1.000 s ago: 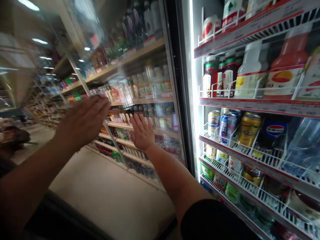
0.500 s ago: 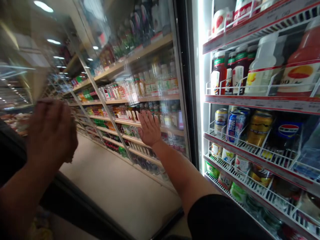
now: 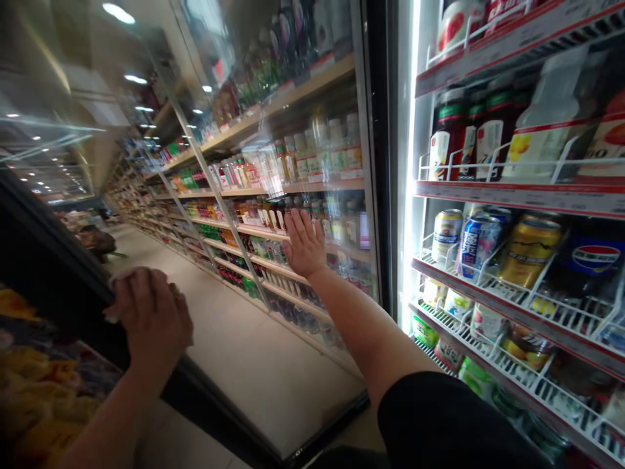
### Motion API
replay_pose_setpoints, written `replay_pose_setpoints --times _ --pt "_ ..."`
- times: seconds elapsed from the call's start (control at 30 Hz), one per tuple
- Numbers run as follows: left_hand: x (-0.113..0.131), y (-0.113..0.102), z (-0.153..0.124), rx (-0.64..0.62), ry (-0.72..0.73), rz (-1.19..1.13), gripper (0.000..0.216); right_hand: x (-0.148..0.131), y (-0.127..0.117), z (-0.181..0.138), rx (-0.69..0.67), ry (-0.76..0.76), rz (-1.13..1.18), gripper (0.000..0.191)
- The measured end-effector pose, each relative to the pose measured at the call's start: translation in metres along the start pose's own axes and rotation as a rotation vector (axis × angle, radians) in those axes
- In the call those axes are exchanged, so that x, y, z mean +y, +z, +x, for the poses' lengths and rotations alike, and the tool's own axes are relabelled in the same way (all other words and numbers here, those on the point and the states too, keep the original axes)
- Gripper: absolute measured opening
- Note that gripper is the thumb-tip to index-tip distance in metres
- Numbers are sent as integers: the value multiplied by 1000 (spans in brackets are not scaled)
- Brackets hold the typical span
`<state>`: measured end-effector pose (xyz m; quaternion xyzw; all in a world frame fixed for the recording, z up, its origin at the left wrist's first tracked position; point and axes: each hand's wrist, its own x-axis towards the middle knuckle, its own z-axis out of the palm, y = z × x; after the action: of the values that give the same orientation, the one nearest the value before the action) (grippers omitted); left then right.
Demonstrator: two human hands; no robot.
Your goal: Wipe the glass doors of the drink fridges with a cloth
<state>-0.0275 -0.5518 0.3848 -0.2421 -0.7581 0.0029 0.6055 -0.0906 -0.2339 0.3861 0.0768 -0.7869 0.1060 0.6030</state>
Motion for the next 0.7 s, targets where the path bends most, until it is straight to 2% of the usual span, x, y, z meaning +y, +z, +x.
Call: replay_pose_setpoints --times 0.03,0.13,0.2,0.27,0.37,0.43,0.47,0.53,0.63,0.7 --pt "8 4 -15 -24 34 -14 90 0 0 0 2 3 2 62" --pt "30 19 -65 -169 347 -104 84 0 2 0 2 2 6 61" --pt "33 25 -81 -240 434 -133 82 0 2 -1 16 -6 -5 60" --pt "22 24 -71 -208 384 -103 82 0 3 -1 41 -18 -26 59" --pt "3 18 -28 -44 159 -40 82 0 3 0 59 -37 -36 59" --pt "5 18 -7 41 41 -13 82 1 2 0 40 -34 -27 60" --pt "13 21 -3 55 42 -7 81 1 2 0 30 -30 -23 60" --pt "36 29 -8 15 189 -42 80 1 2 1 18 -24 -20 60" --pt "67 41 -22 -130 471 -160 79 1 3 0 18 -21 -12 60" --pt "69 44 -15 -137 477 -180 78 1 4 0 8 -19 -3 62"
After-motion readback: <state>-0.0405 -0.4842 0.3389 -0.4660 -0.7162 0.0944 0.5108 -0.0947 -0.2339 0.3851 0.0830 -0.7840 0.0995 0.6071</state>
